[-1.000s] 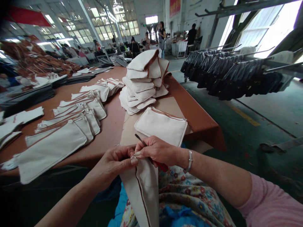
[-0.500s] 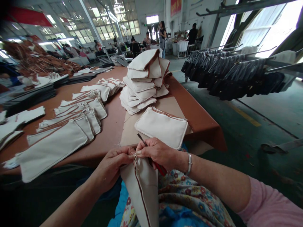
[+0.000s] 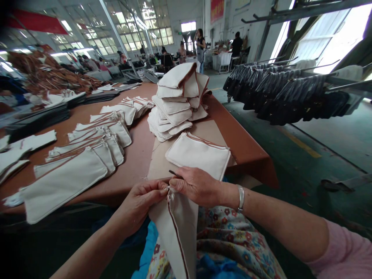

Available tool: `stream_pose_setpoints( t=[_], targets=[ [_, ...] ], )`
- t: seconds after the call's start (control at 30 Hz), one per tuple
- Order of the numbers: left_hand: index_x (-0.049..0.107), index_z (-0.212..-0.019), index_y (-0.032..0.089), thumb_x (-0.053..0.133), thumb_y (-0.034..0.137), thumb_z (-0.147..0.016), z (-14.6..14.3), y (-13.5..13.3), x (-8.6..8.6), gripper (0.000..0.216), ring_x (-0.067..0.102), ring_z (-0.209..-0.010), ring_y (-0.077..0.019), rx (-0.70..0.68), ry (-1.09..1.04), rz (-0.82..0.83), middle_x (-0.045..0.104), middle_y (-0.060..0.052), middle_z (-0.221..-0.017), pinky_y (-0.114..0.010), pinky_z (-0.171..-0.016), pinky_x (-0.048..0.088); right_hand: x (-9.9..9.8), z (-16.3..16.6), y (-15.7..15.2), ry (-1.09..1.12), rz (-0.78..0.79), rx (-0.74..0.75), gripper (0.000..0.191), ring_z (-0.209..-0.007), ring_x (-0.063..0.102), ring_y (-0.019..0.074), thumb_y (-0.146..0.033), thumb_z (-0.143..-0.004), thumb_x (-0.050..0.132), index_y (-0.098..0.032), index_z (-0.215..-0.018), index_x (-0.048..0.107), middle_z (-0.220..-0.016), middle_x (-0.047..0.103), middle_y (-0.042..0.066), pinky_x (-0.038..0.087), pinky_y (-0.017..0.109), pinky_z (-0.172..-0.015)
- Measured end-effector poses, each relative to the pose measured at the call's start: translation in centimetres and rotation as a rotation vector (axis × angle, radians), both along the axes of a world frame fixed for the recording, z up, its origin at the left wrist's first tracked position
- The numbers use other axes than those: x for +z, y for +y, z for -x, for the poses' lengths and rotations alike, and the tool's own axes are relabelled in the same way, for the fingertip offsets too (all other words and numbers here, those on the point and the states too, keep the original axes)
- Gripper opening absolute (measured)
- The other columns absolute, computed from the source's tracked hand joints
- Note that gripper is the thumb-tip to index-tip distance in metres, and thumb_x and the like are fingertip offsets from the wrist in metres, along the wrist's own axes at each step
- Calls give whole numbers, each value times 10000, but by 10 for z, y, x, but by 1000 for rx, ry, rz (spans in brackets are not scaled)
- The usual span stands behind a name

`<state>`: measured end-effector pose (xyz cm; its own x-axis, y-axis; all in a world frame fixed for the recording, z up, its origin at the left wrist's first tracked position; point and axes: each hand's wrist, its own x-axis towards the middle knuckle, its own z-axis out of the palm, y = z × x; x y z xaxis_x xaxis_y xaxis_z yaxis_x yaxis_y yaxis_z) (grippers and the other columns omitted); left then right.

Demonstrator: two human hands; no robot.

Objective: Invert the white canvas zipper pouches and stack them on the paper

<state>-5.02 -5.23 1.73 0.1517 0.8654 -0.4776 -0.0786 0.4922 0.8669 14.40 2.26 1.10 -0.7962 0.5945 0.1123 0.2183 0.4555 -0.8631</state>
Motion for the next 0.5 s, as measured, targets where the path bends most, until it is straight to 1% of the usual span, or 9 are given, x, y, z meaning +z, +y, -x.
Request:
stream_pose_setpoints(
  t=[0.03, 0.07, 0.1, 0.17, 0.23, 0.37, 0.43, 0.5],
  targets=[
    [625, -729, 131, 727, 354, -756, -1, 0, 2, 247, 500, -551, -95, -3, 10, 3, 607, -18, -657, -200, -531, 325, 8, -4, 1, -49, -180, -4, 343, -775, 498, 154, -357, -1010, 332, -143, -857, 552, -844, 586, 58, 401, 303, -742],
    [629, -729, 129, 733, 367, -753, -2, 1, 4, 261, 501, -548, -94, -5, 19, 6, 614, -20, -664, -199, -532, 333, 17, -7, 1, -107, -314, -2, 372, -802, 505, 167, -330, -1020, 297, -139, -842, 562, -858, 603, 76, 384, 316, -759],
    [629, -722, 126, 737, 374, -750, -3, 1, 7, 271, 497, -543, -91, -7, 27, 6, 614, -19, -663, -197, -528, 336, 26, -10, 0, -173, -398, 7, 390, -798, 516, 171, -309, -1025, 278, -138, -834, 572, -847, 618, 85, 370, 317, -746],
    [636, -722, 121, 737, 373, -745, -4, 3, 10, 273, 489, -541, -89, -7, 44, 0, 607, -17, -662, -192, -520, 334, 39, -15, -5, -298, -486, 23, 405, -732, 534, 163, -307, -1025, 292, -137, -817, 595, -794, 640, 85, 333, 308, -671],
    [644, -739, 119, 730, 371, -745, -5, 5, 13, 266, 489, -549, -93, -6, 56, -11, 608, -20, -668, -192, -518, 331, 46, -17, -11, -383, -557, 29, 409, -659, 540, 155, -342, -1020, 322, -142, -816, 616, -764, 653, 80, 273, 315, -595],
    [626, -749, 125, 711, 382, -756, -6, 5, 15, 270, 492, -564, -100, -16, 74, -18, 610, -26, -680, -196, -525, 332, 44, -17, -17, -470, -701, -5, 400, -577, 530, 157, -370, -1001, 364, -152, -776, 613, -725, 654, 82, 163, 339, -538],
    [618, -749, 127, 702, 388, -767, -7, 4, 17, 275, 491, -570, -102, -30, 94, -16, 609, -28, -687, -198, -525, 328, 42, -17, -17, -506, -747, -16, 395, -562, 530, 166, -372, -995, 369, -156, -776, 615, -716, 652, 86, 141, 342, -531],
    [615, -754, 128, 689, 390, -780, -8, 3, 17, 274, 490, -578, -104, -43, 111, -19, 605, -29, -692, -199, -525, 323, 42, -17, -17, -537, -789, 8, 383, -581, 543, 184, -361, -994, 364, -163, -792, 622, -727, 653, 93, 142, 340, -527]
  ],
)
